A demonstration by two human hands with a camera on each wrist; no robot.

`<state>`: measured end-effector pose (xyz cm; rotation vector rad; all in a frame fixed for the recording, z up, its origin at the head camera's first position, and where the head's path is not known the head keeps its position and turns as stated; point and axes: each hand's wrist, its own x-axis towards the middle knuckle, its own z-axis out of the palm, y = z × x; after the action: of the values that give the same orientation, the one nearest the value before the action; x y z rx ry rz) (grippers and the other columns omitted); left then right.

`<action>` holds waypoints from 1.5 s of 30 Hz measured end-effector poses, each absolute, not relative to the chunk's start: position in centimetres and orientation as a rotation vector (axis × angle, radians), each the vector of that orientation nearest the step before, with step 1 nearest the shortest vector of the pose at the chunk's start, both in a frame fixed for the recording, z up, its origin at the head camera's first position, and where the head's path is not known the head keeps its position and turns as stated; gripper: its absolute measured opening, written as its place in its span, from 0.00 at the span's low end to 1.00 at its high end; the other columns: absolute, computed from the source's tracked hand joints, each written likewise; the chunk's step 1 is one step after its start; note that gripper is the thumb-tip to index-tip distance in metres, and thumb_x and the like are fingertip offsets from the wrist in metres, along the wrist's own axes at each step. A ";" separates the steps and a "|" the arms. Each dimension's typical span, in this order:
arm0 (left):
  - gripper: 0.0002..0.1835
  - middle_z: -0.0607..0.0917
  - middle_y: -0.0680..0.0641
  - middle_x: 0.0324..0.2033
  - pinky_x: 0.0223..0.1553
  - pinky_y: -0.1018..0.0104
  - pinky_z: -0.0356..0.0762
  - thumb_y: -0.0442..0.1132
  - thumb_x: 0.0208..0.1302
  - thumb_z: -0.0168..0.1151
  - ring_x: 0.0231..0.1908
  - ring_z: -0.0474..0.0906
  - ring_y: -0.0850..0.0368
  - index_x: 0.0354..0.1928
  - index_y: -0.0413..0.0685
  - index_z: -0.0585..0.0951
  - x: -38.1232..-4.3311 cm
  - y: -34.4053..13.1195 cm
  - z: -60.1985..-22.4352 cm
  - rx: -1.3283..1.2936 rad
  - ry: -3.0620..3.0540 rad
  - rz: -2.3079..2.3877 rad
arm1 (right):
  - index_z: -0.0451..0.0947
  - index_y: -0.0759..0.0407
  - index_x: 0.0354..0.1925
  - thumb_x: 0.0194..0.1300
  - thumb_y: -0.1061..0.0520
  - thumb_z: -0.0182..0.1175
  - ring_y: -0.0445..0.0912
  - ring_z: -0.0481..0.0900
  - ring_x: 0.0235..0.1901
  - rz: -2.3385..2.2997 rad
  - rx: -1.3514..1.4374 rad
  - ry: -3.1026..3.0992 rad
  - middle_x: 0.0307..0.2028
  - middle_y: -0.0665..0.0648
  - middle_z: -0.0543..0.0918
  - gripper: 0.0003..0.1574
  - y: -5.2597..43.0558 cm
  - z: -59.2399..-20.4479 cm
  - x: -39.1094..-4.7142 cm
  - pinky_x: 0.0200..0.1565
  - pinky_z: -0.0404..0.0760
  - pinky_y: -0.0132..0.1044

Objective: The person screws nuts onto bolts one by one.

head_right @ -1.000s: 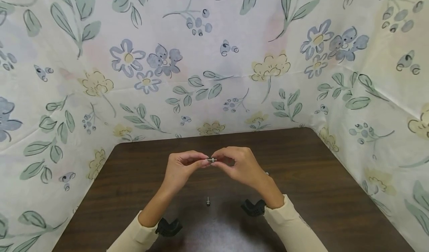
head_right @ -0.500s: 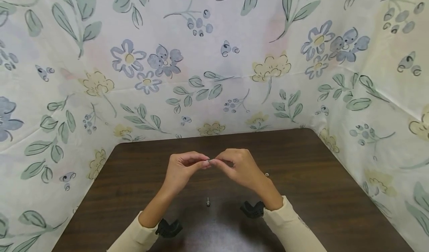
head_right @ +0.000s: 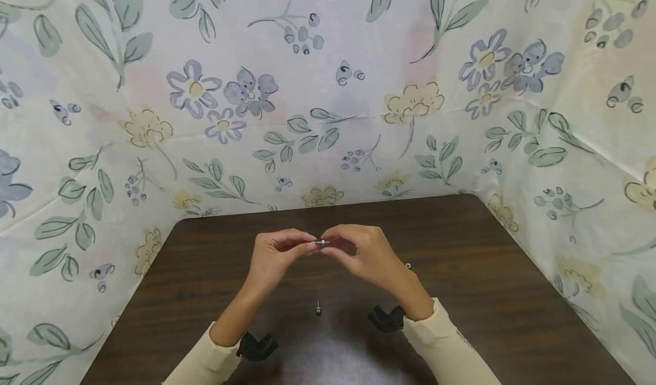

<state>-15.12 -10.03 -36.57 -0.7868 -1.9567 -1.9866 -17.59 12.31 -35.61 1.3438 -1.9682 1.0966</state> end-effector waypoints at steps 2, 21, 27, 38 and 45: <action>0.05 0.90 0.40 0.34 0.38 0.58 0.89 0.27 0.61 0.71 0.34 0.89 0.51 0.39 0.36 0.89 -15.1 -10.0 -36.5 -0.792 -1.956 -1.994 | 0.85 0.58 0.45 0.51 0.72 0.75 0.38 0.83 0.31 1.100 1.357 -1.941 0.37 0.51 0.88 0.22 12.3 -35.6 -17.7 0.32 0.82 0.24; 0.05 0.90 0.40 0.34 0.38 0.57 0.89 0.28 0.62 0.71 0.33 0.89 0.50 0.39 0.37 0.89 -15.1 -9.9 -36.4 -0.801 -1.967 -1.988 | 0.87 0.57 0.38 0.62 0.65 0.71 0.37 0.81 0.28 1.117 1.364 -1.942 0.33 0.50 0.87 0.07 12.2 -35.7 -17.8 0.31 0.80 0.27; 0.05 0.90 0.39 0.35 0.38 0.58 0.89 0.29 0.62 0.71 0.34 0.89 0.51 0.40 0.37 0.89 -15.1 -9.9 -36.4 -0.789 -1.966 -1.996 | 0.86 0.58 0.42 0.59 0.66 0.73 0.37 0.83 0.31 1.109 1.330 -1.997 0.35 0.50 0.88 0.11 12.3 -35.7 -17.7 0.32 0.83 0.29; 0.05 0.90 0.42 0.36 0.38 0.55 0.89 0.30 0.63 0.70 0.34 0.89 0.48 0.40 0.38 0.89 -15.1 -10.1 -36.6 -0.798 -1.963 -2.000 | 0.85 0.60 0.43 0.54 0.70 0.74 0.40 0.83 0.30 1.111 1.353 -1.935 0.36 0.53 0.88 0.17 12.2 -35.6 -17.5 0.33 0.83 0.26; 0.06 0.89 0.37 0.36 0.39 0.54 0.89 0.27 0.64 0.68 0.35 0.90 0.51 0.41 0.34 0.88 -15.2 -9.9 -36.6 -0.830 -1.926 -2.028 | 0.85 0.58 0.42 0.71 0.52 0.65 0.38 0.80 0.28 1.109 1.349 -1.936 0.35 0.51 0.87 0.10 12.2 -35.4 -17.5 0.31 0.81 0.26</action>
<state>-15.15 -9.90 -36.59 -0.8298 -1.9257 -2.0284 -17.47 12.15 -35.42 1.3492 -1.9355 1.1089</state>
